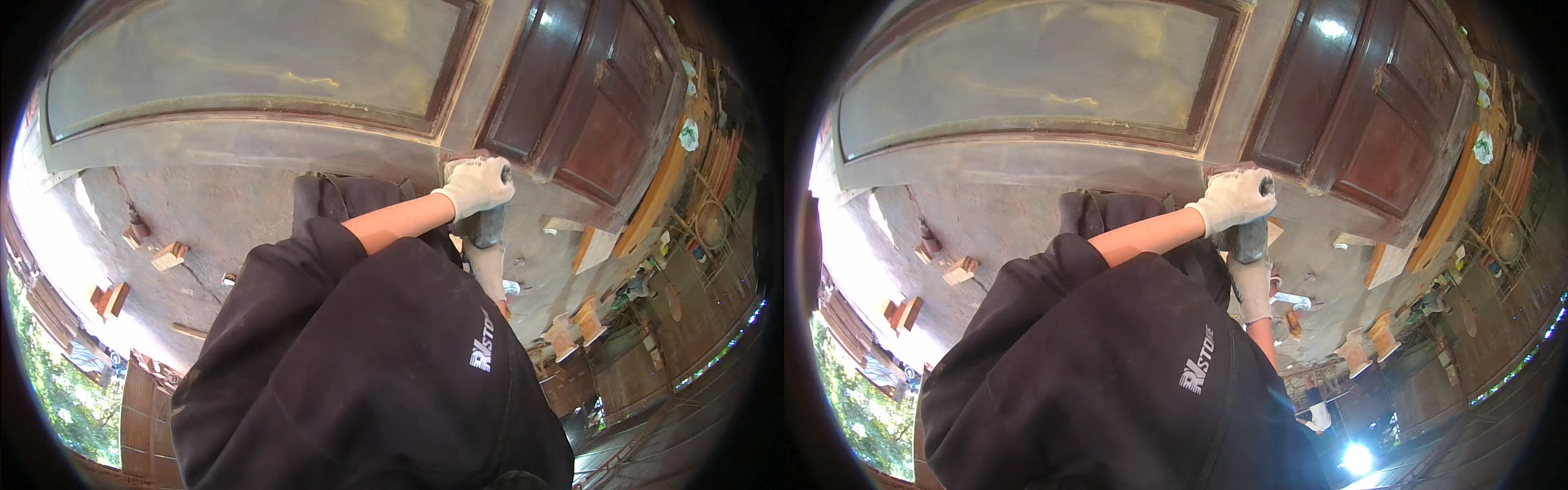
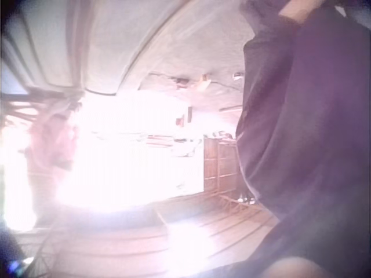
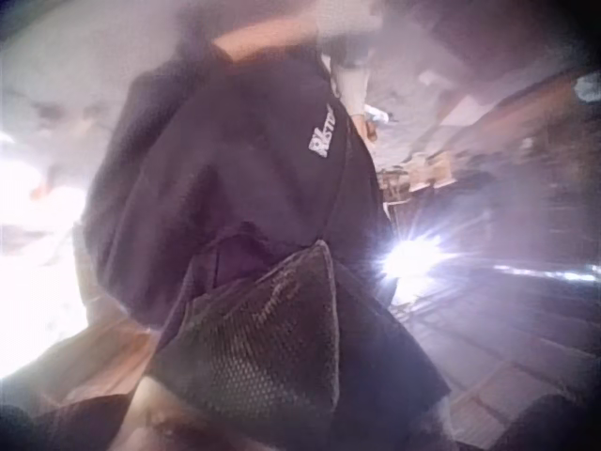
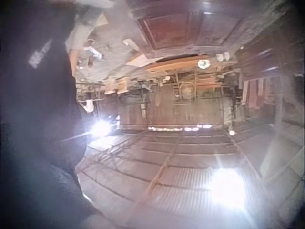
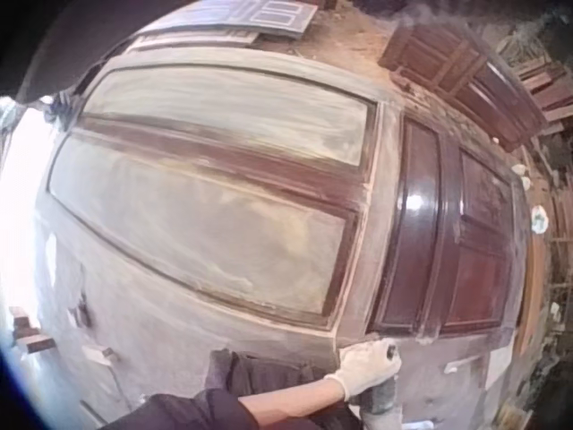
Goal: The person uses an electric sander to sand the surface of a wooden door. They move the sander across the door panels and frame, focusing on different sections while another person wipes the surface nearby.
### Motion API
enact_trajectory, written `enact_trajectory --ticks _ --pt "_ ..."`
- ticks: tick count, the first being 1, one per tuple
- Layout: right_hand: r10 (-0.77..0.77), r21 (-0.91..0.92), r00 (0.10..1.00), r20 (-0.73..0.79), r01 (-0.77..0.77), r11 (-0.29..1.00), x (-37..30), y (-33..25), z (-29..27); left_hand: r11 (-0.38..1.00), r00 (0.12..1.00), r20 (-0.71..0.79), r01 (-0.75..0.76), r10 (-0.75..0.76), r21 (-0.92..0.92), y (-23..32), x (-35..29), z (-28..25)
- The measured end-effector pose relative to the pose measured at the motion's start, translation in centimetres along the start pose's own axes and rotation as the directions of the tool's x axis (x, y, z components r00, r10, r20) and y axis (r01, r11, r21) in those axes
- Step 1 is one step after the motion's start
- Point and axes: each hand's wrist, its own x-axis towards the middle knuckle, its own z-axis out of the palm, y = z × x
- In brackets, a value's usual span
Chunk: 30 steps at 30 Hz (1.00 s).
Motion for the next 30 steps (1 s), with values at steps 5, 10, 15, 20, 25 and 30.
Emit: enact_trajectory --ticks 5,10,15,20,25,30 --pt "0.029 0.069 0.999 0.045 -0.032 0.997 2.1 -4.5 -1.5 0.994 0.988 -0.13 -0.089 0.081 -0.057 0.9 2.0 -2.4" --pt "-0.128 0.075 0.988 -0.083 0.135 0.988 8.0 -7.4 -2.2 0.99 0.978 -0.154 -0.142 0.138 -0.011 4.5 5.9 -7.9" --pt "-0.403 -0.095 0.915 -0.035 0.398 0.912 5.6 -9.6 -0.7 0.991 0.929 -0.36 -0.119 0.089 -0.062 -1.1 1.2 -10.2" --pt "-0.62 -0.189 0.757 0.208 0.653 0.734 1.1 -14.6 2.6 0.907 0.846 -0.524 -0.141 -0.099 -0.398 -11.3 -8.9 -13.3" --pt "-0.779 -0.132 0.495 0.385 0.865 0.485 1.2 -19.6 6.4 0.837 0.676 -0.724 -0.31 -0.139 -0.45 -17.6 -14.9 -17.3" --pt "-0.806 -0.028 0.48 0.346 0.864 0.502 0.9 -18.2 6.1 0.86 0.591 -0.797 -0.337 -0.123 -0.383 -16.0 -15.0 -16.8"
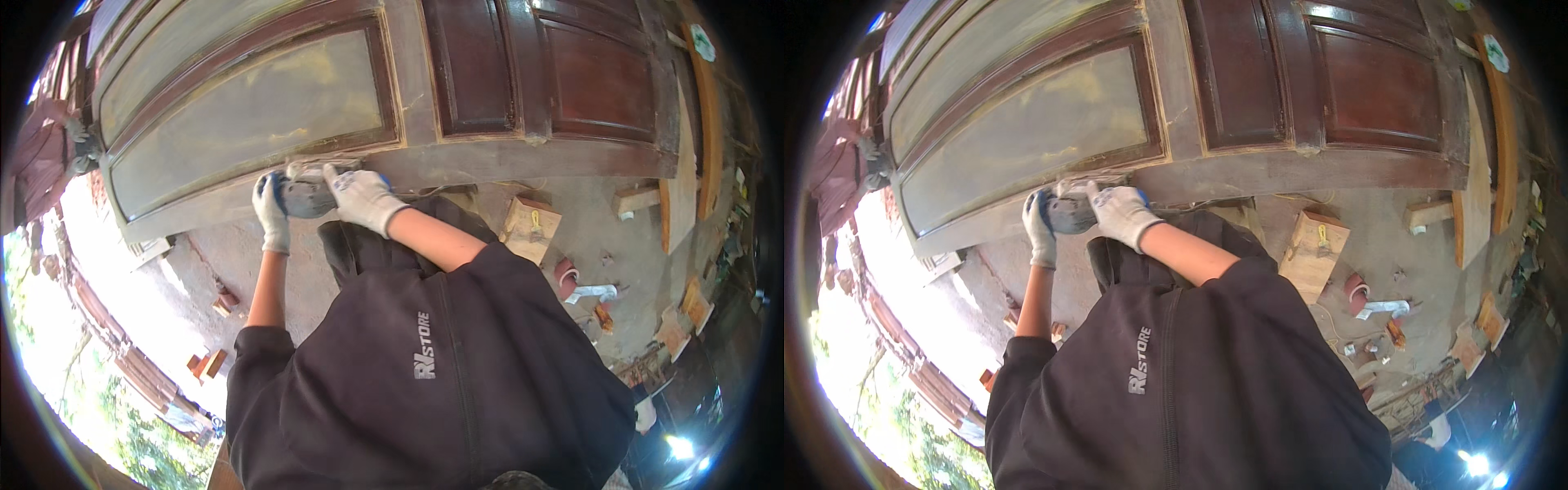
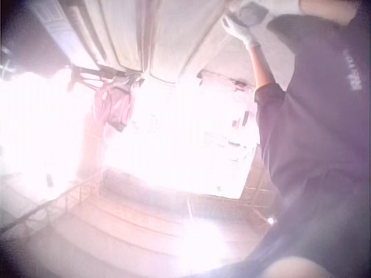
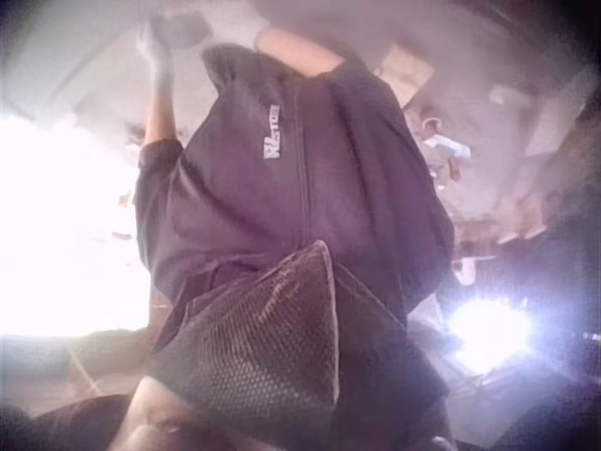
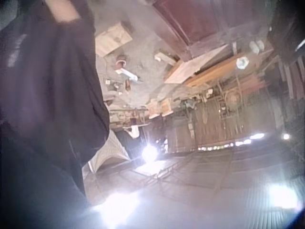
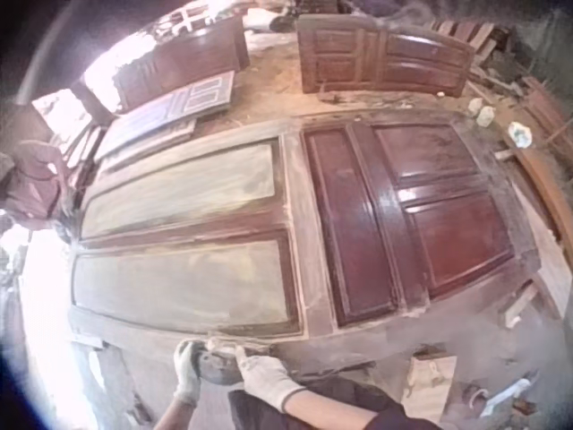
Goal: The person uses an electric sander to sand the surface of a wooden door. They move the sander across the door panels and frame, focusing on different sections while another person wipes the surface nearby.
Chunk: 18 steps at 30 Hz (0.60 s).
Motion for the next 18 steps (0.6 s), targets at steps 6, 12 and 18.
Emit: enact_trajectory --ticks 6,12,18 --pt "0.074 -0.032 0.997 -0.01 -0.075 0.997 -11.3 10.6 -7.4 1.0 0.992 0.128 0.024 -0.022 -0.013 -0.8 -6.4 16.0" --pt "0.273 0.005 0.96 -0.066 -0.273 0.962 -21.1 21.7 -11.9 0.993 0.978 0.185 0.077 -0.092 0.088 -1.6 -12.7 33.1" --pt "0.034 -0.268 0.972 -0.234 -0.098 0.958 -28.0 30.7 -16.9 0.997 0.981 0.186 0.044 -0.056 0.068 -1.0 -20.3 44.2"
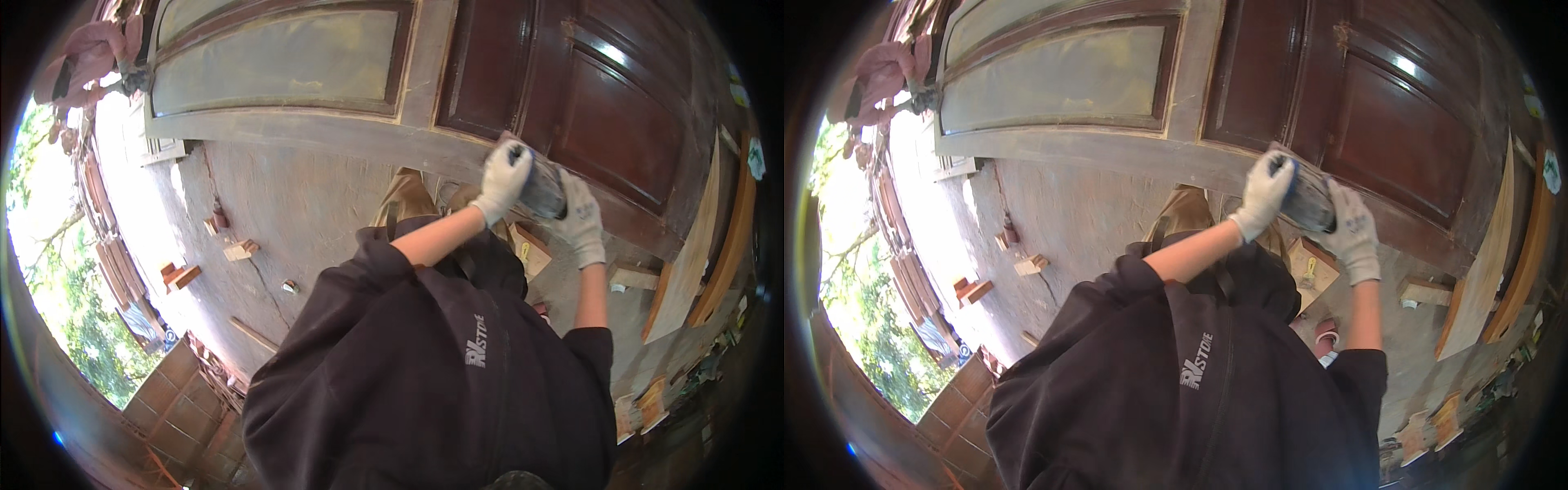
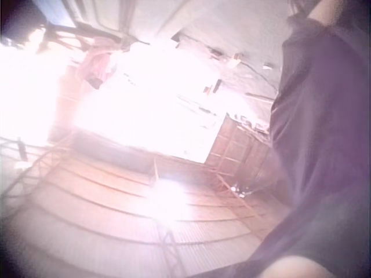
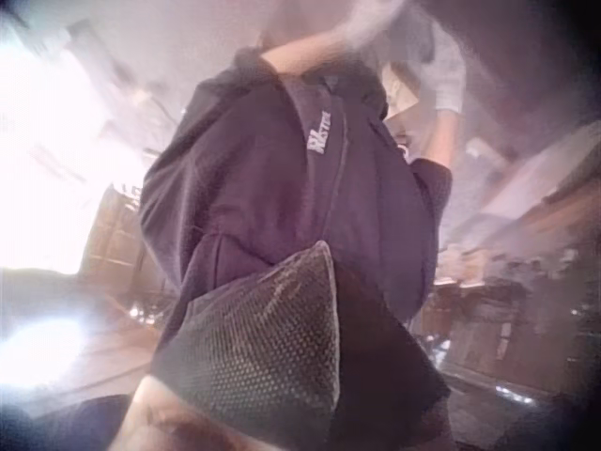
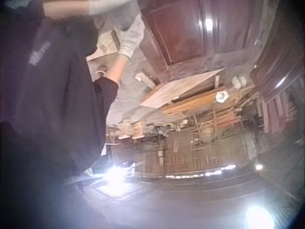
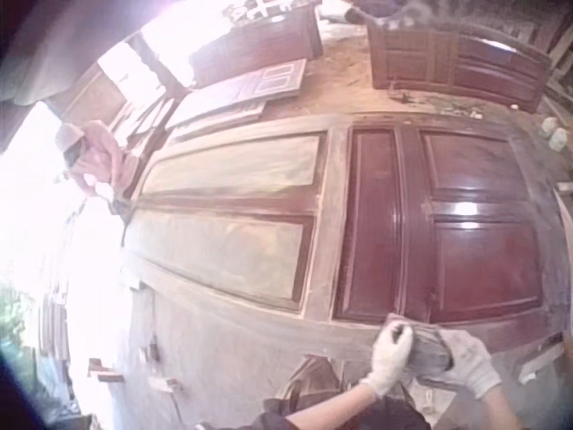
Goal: The person uses an electric sander to sand the surface of a wooden door. They move the sander across the door panels and frame, focusing on different sections while another person wipes the surface nearby.
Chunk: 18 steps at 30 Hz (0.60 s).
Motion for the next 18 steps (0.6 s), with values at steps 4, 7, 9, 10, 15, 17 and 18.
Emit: enact_trajectory --ticks 4,7,9,10,15,17,18 --pt "-0.258 -0.001 0.958 -0.126 0.26 0.966 -0.4 0.7 0.8 0.99 0.994 0.061 0.079 -0.086 0.114 -0.9 -2.6 1.5" --pt "-0.314 0.002 0.948 -0.056 0.315 0.949 1.0 -2.7 2.0 0.983 0.991 -0.021 0.137 -0.135 0.119 -1.2 -2.8 -0.9" --pt "-0.342 0.011 0.934 -0.101 0.345 0.939 2.7 -6.1 3.0 0.996 0.996 -0.072 0.058 -0.053 0.07 -2.1 -2.0 -4.2" --pt "-0.348 0.017 0.929 -0.128 0.353 0.935 3.7 -8.1 3.6 0.997 0.995 -0.1 0.024 -0.016 0.074 -2.8 -1.5 -6.2" --pt "-0.47 0.115 0.843 -0.262 0.511 0.852 11.1 -19.8 7.1 0.958 0.987 -0.089 0.105 -0.133 -0.268 -4.8 1.6 -20.9" --pt "-0.483 0.1 0.841 -0.243 0.517 0.85 13.3 -24.1 8.5 0.965 0.997 -0.049 0.05 -0.065 -0.259 -3.8 2.9 -26.8" --pt "-0.485 0.106 0.841 -0.24 0.52 0.848 14.5 -26.0 9.3 0.963 0.987 -0.085 0.112 -0.136 -0.246 -2.3 3.6 -28.9"
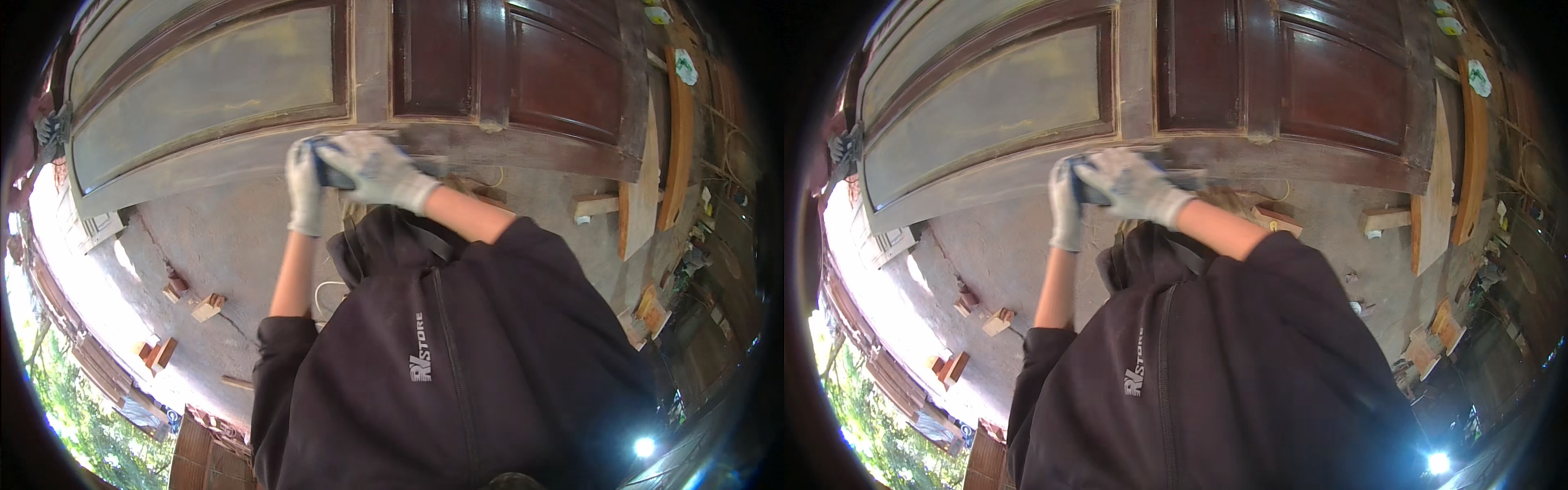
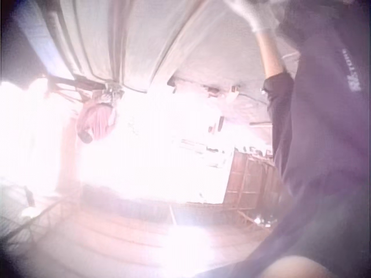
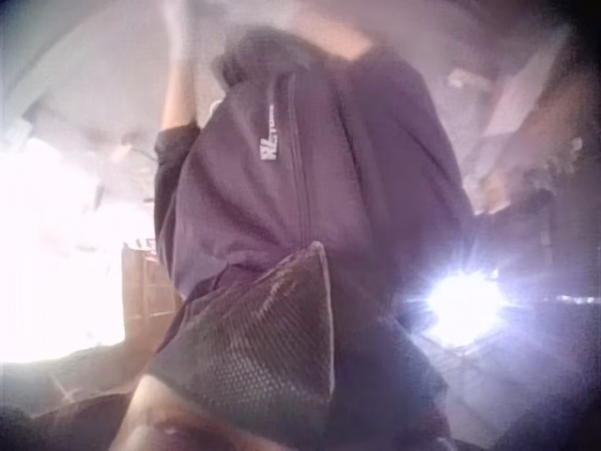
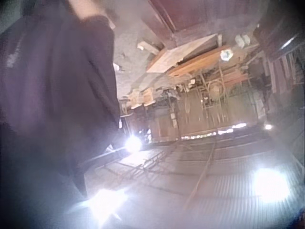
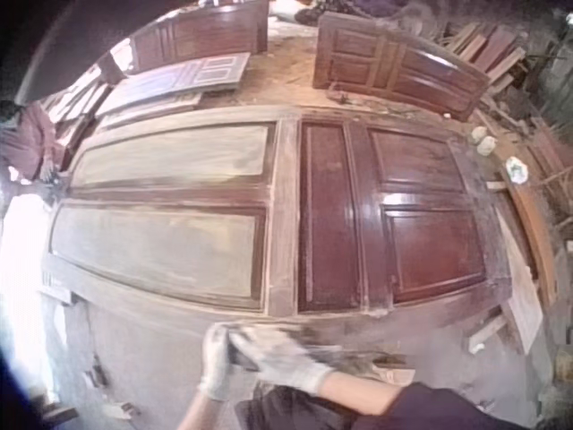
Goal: The person uses an electric sander to sand the surface of a wooden door. They move the sander across the door panels and frame, focusing on different sections while another person wipes the surface nearby.
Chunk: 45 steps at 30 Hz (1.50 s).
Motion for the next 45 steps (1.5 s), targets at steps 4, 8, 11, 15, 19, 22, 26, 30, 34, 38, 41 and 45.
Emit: enact_trajectory --ticks 4,8,11,15,19,22,26,30,34,38,41,45 --pt "-0.013 -0.011 0.998 0.061 0.014 1.0 7.2 -3.2 5.1 0.981 0.97 -0.175 -0.146 0.167 0.125 1.9 4.1 -8.7" --pt "0.014 -0.046 0.985 0.173 -0.007 0.999 10.2 -4.7 5.4 0.907 0.918 -0.315 -0.097 0.24 0.409 3.2 5.3 -11.6" --pt "0.011 -0.011 0.993 0.12 -0.009 1.0 7.0 -2.3 3.6 0.821 0.903 -0.283 -0.12 0.324 0.559 1.8 4.6 -7.9" --pt "0.044 0.036 0.996 0.075 -0.047 0.998 -2.0 3.6 -2.6 0.932 0.954 -0.179 -0.176 0.241 0.318 -2.3 2.0 3.4" --pt "0.132 0.039 0.99 0.047 -0.133 0.99 -12.5 9.3 -9.7 0.917 0.933 -0.197 -0.227 0.302 0.329 -5.2 -3.7 18.8" --pt "0.218 0.022 0.973 0.079 -0.221 0.975 -19.4 12.7 -16.2 0.35 0.697 0.233 -0.586 0.679 0.731 -8.8 -7.6 27.9" --pt "0.304 -0.176 0.951 0.044 -0.293 0.94 -29.7 17.8 -20.9 0.676 0.818 0.325 -0.575 0.474 0.461 -8.3 -13.0 39.0" --pt "0.41 -0.271 0.898 0.16 -0.36 0.893 -32.1 19.5 -22.5 0.788 0.917 0.287 -0.388 0.277 0.477 -10.3 -14.1 43.2" --pt "0.414 -0.271 0.901 0.129 -0.37 0.889 -29.5 18.4 -21.0 0.806 0.931 0.269 -0.35 0.246 0.476 -8.4 -12.2 40.9" --pt "0.268 -0.191 0.961 0.064 -0.252 0.949 -21.1 14.9 -16.1 0.813 0.964 0.183 -0.261 0.192 0.521 -5.2 -8.5 32.5" --pt "0.209 -0.139 0.974 0.091 -0.195 0.971 -13.5 11.6 -12.6 0.813 0.956 0.022 -0.262 0.294 0.521 -4.1 -5.4 25.1" --pt "0.152 -0.225 0.961 0.232 -0.099 0.969 -5.1 8.1 -7.1 0.77 0.938 -0.136 -0.171 0.317 0.615 -3.6 -0.5 14.6"
